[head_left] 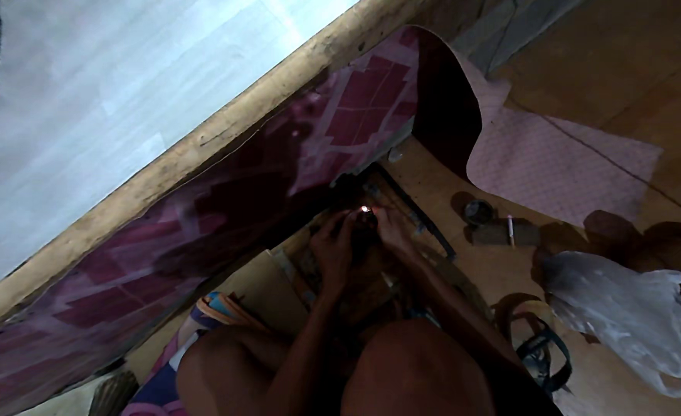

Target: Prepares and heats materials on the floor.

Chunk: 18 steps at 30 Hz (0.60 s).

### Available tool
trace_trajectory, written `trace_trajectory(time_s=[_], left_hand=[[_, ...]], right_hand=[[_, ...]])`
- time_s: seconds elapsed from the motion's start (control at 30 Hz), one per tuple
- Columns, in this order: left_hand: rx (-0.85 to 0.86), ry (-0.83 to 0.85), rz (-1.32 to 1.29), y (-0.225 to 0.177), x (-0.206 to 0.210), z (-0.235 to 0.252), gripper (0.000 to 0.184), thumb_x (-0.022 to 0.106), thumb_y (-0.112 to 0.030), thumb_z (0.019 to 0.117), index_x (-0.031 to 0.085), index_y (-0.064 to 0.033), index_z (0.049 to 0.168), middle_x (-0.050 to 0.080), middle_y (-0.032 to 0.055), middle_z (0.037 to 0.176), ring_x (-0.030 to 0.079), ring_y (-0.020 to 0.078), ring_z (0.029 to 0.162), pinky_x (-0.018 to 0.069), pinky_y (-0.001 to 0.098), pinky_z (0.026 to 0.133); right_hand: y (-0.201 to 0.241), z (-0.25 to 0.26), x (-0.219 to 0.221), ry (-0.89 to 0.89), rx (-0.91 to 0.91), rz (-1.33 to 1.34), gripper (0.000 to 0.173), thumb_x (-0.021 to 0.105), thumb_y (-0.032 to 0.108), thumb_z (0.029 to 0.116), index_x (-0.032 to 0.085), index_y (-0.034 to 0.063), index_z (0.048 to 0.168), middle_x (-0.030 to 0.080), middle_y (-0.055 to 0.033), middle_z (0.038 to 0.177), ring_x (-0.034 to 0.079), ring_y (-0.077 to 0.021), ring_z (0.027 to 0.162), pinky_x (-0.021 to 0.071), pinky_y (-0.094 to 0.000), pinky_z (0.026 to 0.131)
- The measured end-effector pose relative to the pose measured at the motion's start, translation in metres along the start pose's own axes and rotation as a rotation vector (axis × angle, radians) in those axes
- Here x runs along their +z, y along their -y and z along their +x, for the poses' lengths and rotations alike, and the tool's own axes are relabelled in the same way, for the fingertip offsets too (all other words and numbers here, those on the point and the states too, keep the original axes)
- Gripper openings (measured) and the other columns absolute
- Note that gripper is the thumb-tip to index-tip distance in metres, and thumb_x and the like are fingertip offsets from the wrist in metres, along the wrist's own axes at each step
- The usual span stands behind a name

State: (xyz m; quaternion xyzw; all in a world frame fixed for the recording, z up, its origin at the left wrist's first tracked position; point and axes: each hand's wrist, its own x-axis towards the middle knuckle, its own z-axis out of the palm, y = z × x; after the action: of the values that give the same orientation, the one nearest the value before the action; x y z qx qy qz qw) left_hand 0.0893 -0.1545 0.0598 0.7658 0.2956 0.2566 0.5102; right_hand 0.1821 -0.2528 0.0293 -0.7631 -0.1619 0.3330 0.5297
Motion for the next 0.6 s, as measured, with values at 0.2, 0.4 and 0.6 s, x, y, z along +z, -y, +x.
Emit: trace_trajectory(time_s=[0.2, 0.4, 0.6], left_hand=[[-0.031, -0.023, -0.008, 0.004, 0.0003, -0.0003, 0.01, 0.072, -0.004, 0.0927, 0.076, 0.0012, 0.099, 0.076, 0.0015, 0.086, 0.068, -0.0008, 0.075, 0.0571, 0.017, 0.072], [-0.055, -0.028, -0.013, 0.0029, 0.0007, -0.0009, 0.01, 0.072, -0.005, 0.0927, 0.076, 0.0009, 0.1, 0.076, 0.0021, 0.087, 0.069, -0.0002, 0.076, 0.0571, 0.0171, 0.072], [-0.032, -0.022, -0.022, 0.0034, 0.0007, -0.0016, 0.01, 0.071, -0.004, 0.0932, 0.076, 0.0017, 0.1, 0.076, 0.0018, 0.087, 0.069, -0.0002, 0.076, 0.0573, 0.0171, 0.073]], right_hand=[[-0.0006, 0.0016, 0.0015, 0.002, 0.036, 0.01, 0.049, 0.024, 0.019, 0.112, 0.068, -0.0034, 0.109, 0.062, -0.009, 0.085, 0.058, -0.0152, 0.077, 0.0506, -0.0337, 0.077], [0.0046, -0.0007, 0.0005, 0.006, 0.092, 0.018, 0.048, 0.026, 0.021, 0.1126, 0.067, -0.0029, 0.106, 0.061, -0.0079, 0.085, 0.057, -0.0137, 0.077, 0.0498, -0.0325, 0.076], [0.0028, -0.0003, 0.0009, 0.013, 0.06, -0.004, 0.048, 0.025, 0.02, 0.1124, 0.068, -0.0018, 0.107, 0.061, -0.0082, 0.084, 0.057, -0.0148, 0.076, 0.0497, -0.0339, 0.076]])
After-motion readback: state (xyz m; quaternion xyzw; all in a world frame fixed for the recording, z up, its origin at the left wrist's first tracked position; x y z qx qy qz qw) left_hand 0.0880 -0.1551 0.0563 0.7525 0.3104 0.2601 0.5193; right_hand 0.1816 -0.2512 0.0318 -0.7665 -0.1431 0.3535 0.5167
